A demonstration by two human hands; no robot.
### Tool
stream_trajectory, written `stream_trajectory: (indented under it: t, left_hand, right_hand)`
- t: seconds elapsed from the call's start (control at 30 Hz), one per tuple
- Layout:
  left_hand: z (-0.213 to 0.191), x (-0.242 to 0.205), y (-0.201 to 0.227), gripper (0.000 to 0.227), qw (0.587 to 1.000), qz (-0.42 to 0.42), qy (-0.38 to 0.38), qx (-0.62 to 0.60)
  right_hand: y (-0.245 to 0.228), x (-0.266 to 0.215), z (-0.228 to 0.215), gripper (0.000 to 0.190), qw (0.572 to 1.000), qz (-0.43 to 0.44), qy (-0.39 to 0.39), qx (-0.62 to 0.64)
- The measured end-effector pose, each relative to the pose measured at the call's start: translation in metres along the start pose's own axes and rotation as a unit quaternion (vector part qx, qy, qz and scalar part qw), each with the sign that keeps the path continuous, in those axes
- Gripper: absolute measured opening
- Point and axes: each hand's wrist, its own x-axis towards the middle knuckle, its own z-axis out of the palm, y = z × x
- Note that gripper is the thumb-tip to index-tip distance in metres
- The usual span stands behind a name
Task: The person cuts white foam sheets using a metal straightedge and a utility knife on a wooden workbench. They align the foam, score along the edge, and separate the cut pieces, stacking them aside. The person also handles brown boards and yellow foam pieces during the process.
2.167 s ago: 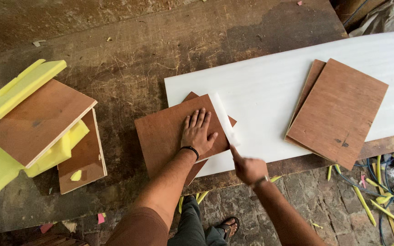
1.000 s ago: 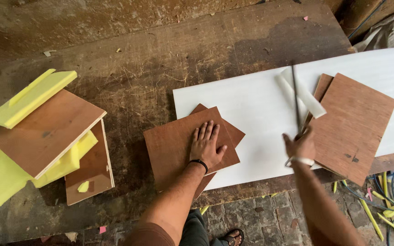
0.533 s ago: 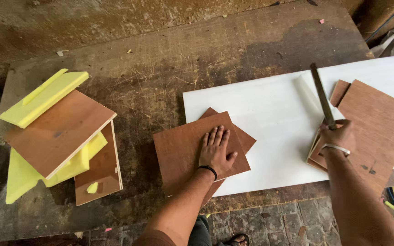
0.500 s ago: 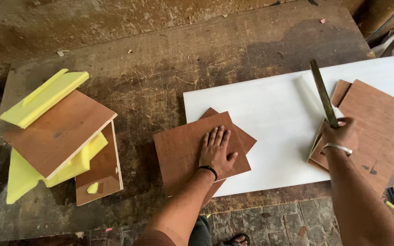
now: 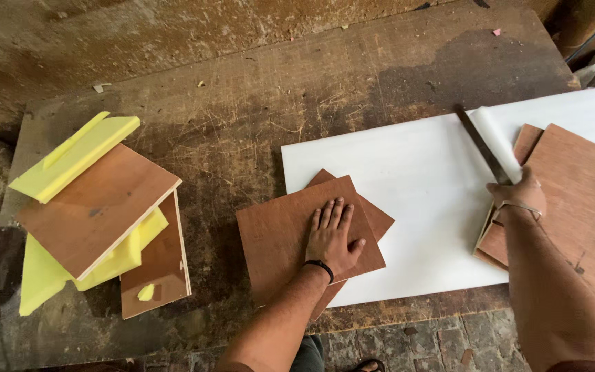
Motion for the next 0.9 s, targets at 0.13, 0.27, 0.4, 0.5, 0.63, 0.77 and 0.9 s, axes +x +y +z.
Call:
stream_trajectory:
  t: [0.13, 0.27, 0.4, 0.5, 0.63, 0.77, 0.9]
  left_hand:
    - [0.002, 0.000, 0.000, 0.085, 1.000, 0.005, 0.011, -0.010]
    - [0.003, 0.000, -0.002, 0.085, 1.000, 0.007, 0.017, -0.017]
    - [0.007, 0.002, -0.005, 0.086, 0.999, 0.011, 0.033, -0.012]
    - [0.009, 0.007, -0.007, 0.088, 0.999, 0.015, 0.035, -0.023]
    - [0.011, 0.006, -0.005, 0.087, 0.999, 0.014, 0.039, -0.007]
    - [0.009, 0.003, -0.003, 0.087, 0.999, 0.015, 0.047, -0.001]
    - [0.004, 0.004, -0.008, 0.090, 0.997, 0.030, 0.043, -0.048]
  right_hand:
    - [0.001, -0.010, -0.008, 0.044, 0.998, 0.059, 0.015, 0.002]
    - [0.024, -0.034, -0.006, 0.035, 0.954, 0.175, 0.021, 0.243]
    - [0.105, -0.074, -0.019, 0.034, 0.924, 0.192, 0.008, 0.332]
    - [0.179, -0.115, -0.051, 0.030, 0.849, 0.245, 0.089, 0.460]
    - [0.227, -0.190, -0.097, 0.028, 0.843, 0.282, 0.127, 0.439]
    - [0.188, -0.257, -0.110, 0.030, 0.847, 0.277, 0.100, 0.443]
    - [0.112, -0.315, -0.091, 0.034, 0.876, 0.261, -0.007, 0.406]
